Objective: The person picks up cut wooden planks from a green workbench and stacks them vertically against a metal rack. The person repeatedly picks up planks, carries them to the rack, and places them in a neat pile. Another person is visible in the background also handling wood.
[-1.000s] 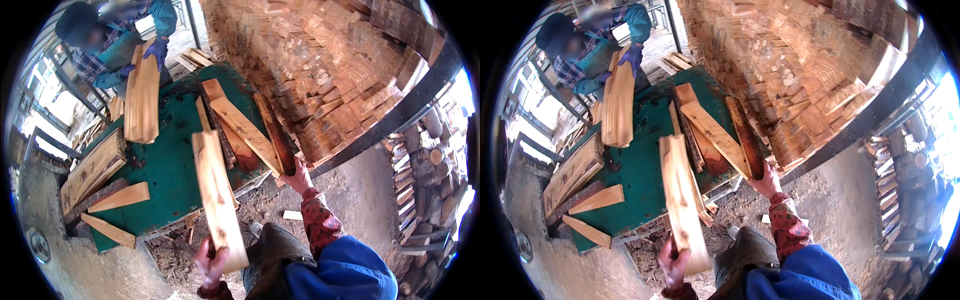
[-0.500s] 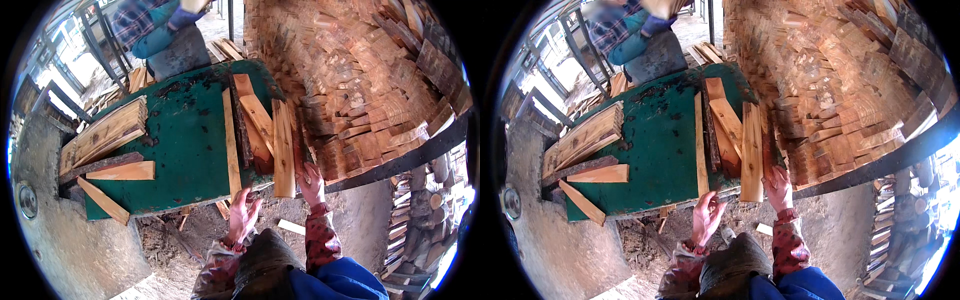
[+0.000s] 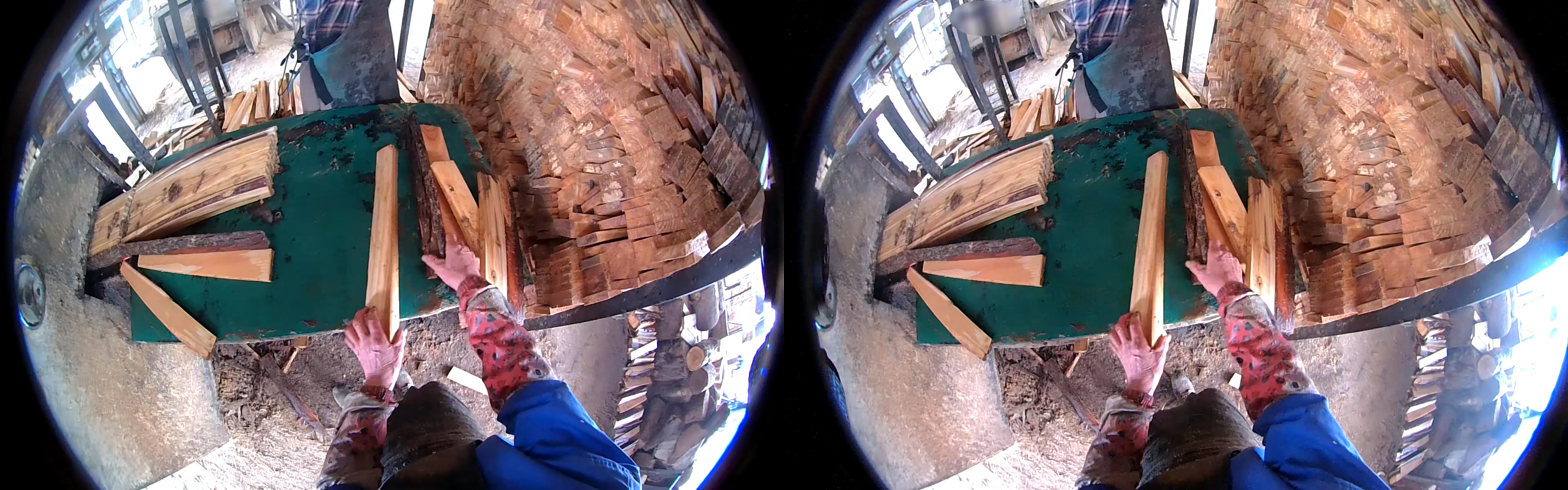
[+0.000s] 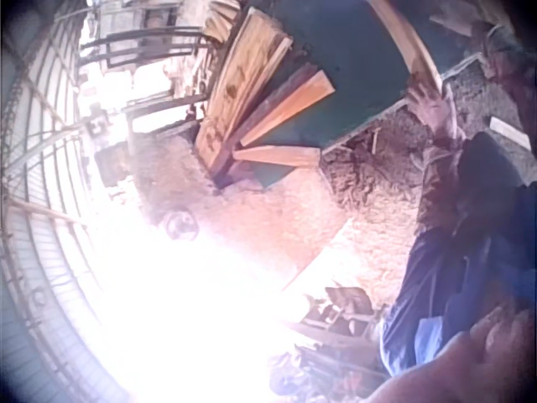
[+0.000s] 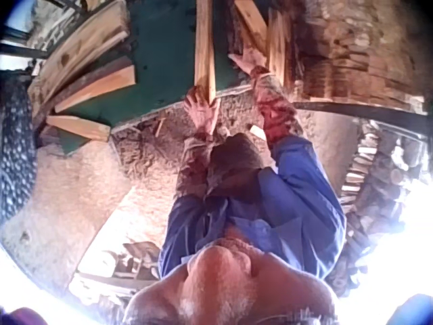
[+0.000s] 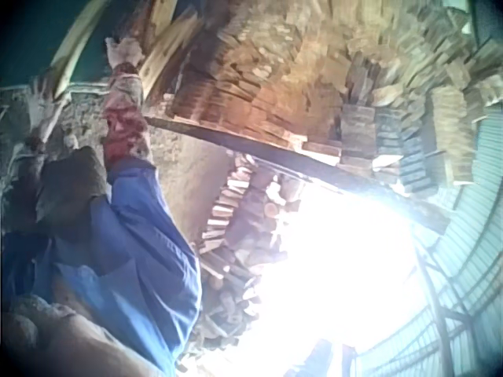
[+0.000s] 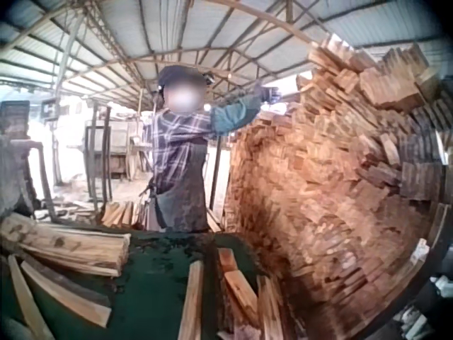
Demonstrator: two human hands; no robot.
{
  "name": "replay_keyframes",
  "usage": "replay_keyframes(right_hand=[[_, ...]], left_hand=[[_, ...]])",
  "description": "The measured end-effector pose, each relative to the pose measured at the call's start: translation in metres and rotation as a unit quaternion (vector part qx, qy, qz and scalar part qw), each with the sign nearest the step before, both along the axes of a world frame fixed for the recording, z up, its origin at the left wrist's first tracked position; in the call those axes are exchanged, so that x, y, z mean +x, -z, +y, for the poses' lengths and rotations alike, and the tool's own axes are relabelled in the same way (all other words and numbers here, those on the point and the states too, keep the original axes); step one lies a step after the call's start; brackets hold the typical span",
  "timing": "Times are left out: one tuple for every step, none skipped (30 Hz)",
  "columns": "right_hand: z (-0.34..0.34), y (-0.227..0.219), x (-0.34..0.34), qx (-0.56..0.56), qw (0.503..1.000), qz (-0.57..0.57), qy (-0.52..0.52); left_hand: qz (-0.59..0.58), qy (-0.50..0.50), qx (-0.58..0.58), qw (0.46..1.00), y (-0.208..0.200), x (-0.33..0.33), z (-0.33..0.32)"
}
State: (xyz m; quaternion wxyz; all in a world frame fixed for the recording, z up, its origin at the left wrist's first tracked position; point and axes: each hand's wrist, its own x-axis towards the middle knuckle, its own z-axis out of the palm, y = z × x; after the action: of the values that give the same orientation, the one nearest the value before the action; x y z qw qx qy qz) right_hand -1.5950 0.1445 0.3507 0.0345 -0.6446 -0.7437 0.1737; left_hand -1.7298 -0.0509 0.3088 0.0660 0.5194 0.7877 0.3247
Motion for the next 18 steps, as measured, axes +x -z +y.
replay_keyframes(right_hand=[[0.003, 0.009, 0.004, 0.019, 1.000, 0.002, 0.014], [0.006, 0.017, 0.010, 0.040, 0.999, 0.029, 0.005], [0.007, 0.014, 0.009, 0.047, 0.998, 0.047, 0.007], [0.005, 0.011, 0.010, 0.028, 0.997, 0.066, 0.016], [0.002, 0.008, 0.012, 0.010, 0.996, 0.085, 0.027], [-0.011, -0.009, 0.003, -0.016, 0.988, 0.149, 0.043], [-0.018, -0.009, 0.005, -0.041, 0.976, 0.205, 0.054], [-0.027, -0.007, 0.009, -0.065, 0.961, 0.261, 0.064], [-0.040, -0.002, 0.011, -0.090, 0.941, 0.316, 0.078], [-0.058, -0.009, 0.001, -0.055, 0.927, 0.369, 0.046], [-0.080, -0.018, -0.007, -0.006, 0.954, 0.289, 0.082], [-0.098, -0.023, -0.011, -0.046, 0.942, 0.325, 0.074], [-0.117, -0.024, -0.012, -0.086, 0.927, 0.358, 0.067], [-0.141, -0.029, -0.010, -0.064, 0.936, 0.338, 0.076], [-0.164, -0.026, -0.014, -0.047, 0.944, 0.318, 0.075], [-0.186, -0.019, -0.016, -0.047, 0.940, 0.330, 0.077], [-0.202, -0.015, -0.019, -0.047, 0.935, 0.342, 0.080], [-0.215, -0.027, -0.026, -0.051, 0.946, 0.309, 0.087]], left_hand=[[-0.005, 0.039, 0.039, 0.998, 0.003, -0.005, 0.002], [-0.018, 0.054, 0.032, 0.998, 0.005, -0.008, 0.003], [-0.030, 0.063, 0.026, 0.997, 0.003, -0.012, 0.006], [-0.041, 0.064, 0.034, 0.997, 0.003, -0.016, 0.006], [-0.054, 0.063, 0.038, 0.996, 0.003, -0.022, 0.005], [-0.065, 0.059, 0.039, 0.995, 0.005, -0.029, 0.001], [-0.077, 0.061, 0.040, 0.994, 0.006, -0.033, -0.003], [-0.112, 0.076, 0.042, 0.990, 0.014, -0.041, -0.005], [-0.138, 0.081, 0.038, 0.986, 0.013, -0.045, -0.010], [-0.159, 0.080, 0.032, 0.984, 0.010, -0.051, -0.015], [-0.181, 0.078, 0.025, 0.980, 0.009, -0.057, -0.020], [-0.156, 0.081, 0.022, 0.984, 0.011, -0.062, -0.026], [-0.290, 0.079, -0.019, 0.954, 0.002, -0.065, -0.029], [-0.418, 0.085, -0.065, 0.902, -0.016, -0.064, -0.027], [-0.536, 0.077, -0.108, 0.833, -0.024, -0.066, -0.030], [-0.480, 0.125, -0.094, 0.863, -0.007, -0.067, -0.037], [-0.519, 0.125, -0.106, 0.839, 0.007, -0.065, -0.047], [-0.555, 0.119, -0.117, 0.815, 0.021, -0.064, -0.058]])
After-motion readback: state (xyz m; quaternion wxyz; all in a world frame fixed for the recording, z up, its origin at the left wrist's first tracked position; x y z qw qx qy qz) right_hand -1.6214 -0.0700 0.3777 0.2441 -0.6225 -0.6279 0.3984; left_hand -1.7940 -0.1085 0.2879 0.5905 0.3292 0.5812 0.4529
